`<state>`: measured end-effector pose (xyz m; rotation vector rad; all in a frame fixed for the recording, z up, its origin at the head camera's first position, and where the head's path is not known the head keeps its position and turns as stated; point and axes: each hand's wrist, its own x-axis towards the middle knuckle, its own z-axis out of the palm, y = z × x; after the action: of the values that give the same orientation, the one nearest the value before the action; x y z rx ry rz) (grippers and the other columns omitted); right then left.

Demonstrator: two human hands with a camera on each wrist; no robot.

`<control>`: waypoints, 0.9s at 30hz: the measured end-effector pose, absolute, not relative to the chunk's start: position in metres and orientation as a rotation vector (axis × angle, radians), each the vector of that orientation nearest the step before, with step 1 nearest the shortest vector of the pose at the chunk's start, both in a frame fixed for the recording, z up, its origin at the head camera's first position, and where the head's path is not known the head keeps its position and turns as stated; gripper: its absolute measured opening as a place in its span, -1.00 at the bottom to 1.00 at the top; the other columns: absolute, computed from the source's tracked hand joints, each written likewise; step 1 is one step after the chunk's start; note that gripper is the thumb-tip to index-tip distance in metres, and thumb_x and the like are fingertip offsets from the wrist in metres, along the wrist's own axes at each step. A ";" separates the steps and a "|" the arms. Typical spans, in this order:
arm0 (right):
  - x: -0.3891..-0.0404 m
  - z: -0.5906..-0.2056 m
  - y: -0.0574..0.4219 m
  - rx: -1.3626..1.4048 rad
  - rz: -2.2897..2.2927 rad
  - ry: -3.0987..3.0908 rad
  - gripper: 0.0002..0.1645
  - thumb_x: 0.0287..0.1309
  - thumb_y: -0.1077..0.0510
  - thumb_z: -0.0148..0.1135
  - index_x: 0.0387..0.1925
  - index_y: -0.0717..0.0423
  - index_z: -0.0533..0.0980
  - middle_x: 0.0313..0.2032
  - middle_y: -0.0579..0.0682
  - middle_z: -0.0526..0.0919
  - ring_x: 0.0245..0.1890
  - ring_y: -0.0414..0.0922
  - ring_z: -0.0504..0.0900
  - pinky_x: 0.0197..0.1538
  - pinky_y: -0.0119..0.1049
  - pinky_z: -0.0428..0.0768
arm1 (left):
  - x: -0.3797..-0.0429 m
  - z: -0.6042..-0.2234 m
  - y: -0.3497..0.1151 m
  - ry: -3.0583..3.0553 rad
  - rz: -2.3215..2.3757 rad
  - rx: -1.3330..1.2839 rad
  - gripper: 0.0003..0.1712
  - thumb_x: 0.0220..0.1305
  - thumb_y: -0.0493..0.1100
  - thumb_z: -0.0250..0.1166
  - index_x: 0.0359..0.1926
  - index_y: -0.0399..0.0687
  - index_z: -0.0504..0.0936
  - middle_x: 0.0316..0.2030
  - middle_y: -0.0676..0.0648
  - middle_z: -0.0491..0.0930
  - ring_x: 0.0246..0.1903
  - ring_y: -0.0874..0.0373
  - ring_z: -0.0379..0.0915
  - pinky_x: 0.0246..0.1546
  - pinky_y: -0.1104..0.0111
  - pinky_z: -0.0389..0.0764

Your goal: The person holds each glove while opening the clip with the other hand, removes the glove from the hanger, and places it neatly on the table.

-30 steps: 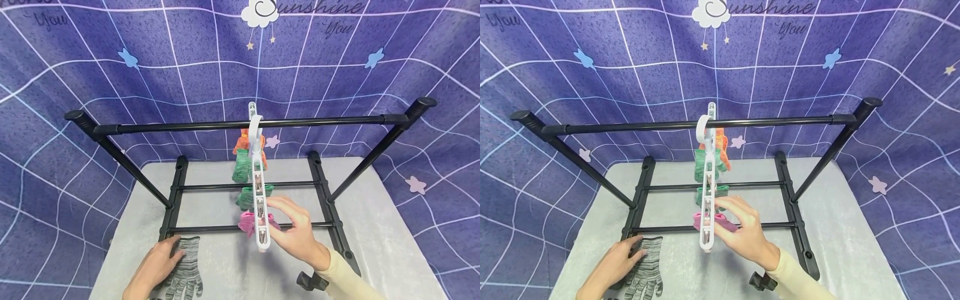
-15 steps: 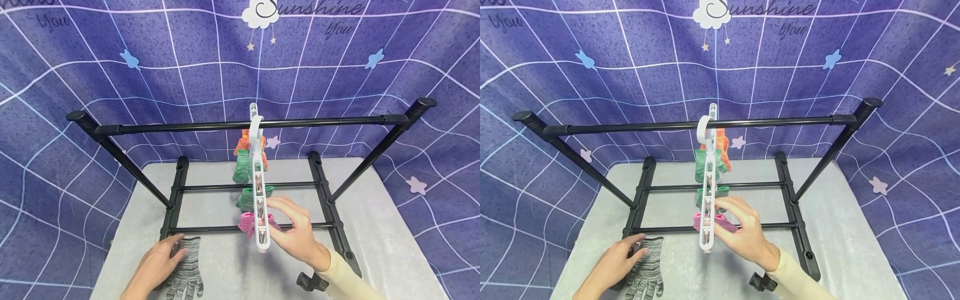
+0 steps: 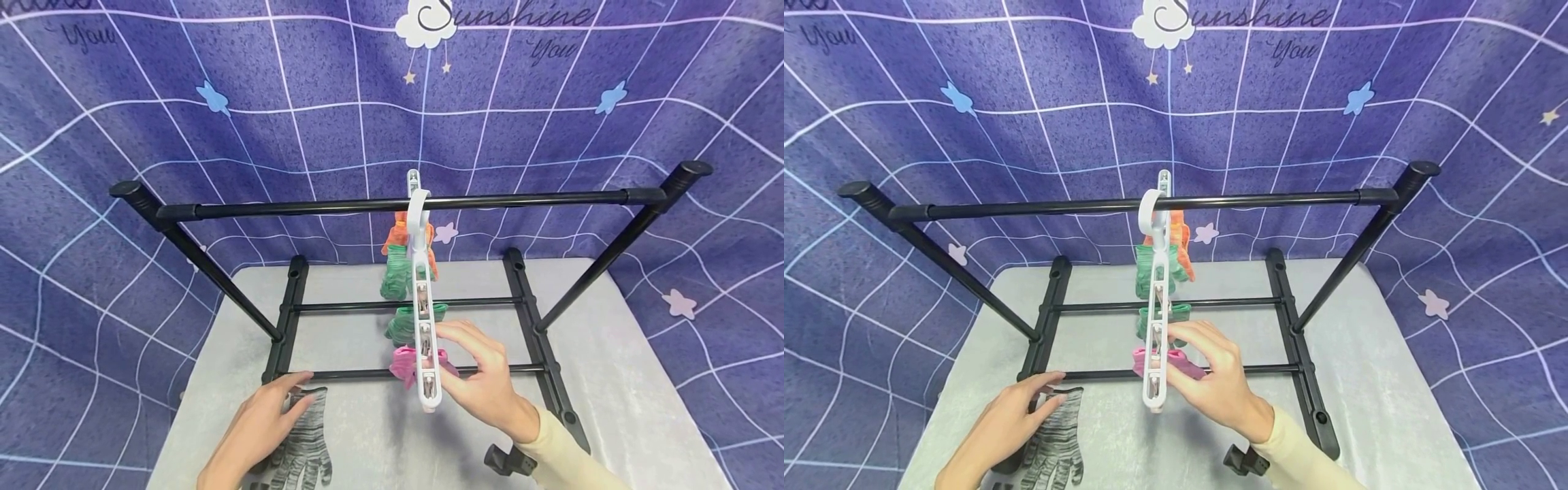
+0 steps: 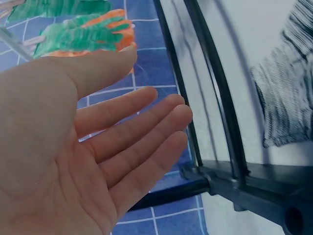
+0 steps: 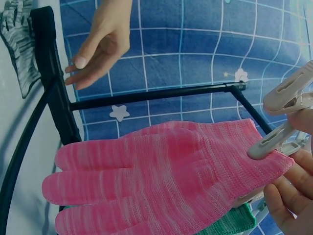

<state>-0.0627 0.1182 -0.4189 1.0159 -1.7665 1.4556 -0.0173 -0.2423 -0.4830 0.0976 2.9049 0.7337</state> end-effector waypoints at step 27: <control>-0.062 -0.420 0.118 1.021 1.447 -1.783 -0.65 0.34 0.23 0.45 0.09 0.31 0.68 -0.12 0.19 0.78 -0.09 0.02 0.74 0.17 -0.36 0.64 | -0.026 -0.458 -0.189 2.898 1.247 0.411 -0.49 0.41 0.13 0.48 0.32 0.26 0.65 0.11 0.21 0.74 -0.01 0.26 0.70 -0.01 0.23 0.76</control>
<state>-0.0624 0.1180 -0.4197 1.0210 -1.7834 1.4466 -0.0257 -0.1892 -0.4578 0.4112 2.8978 1.2474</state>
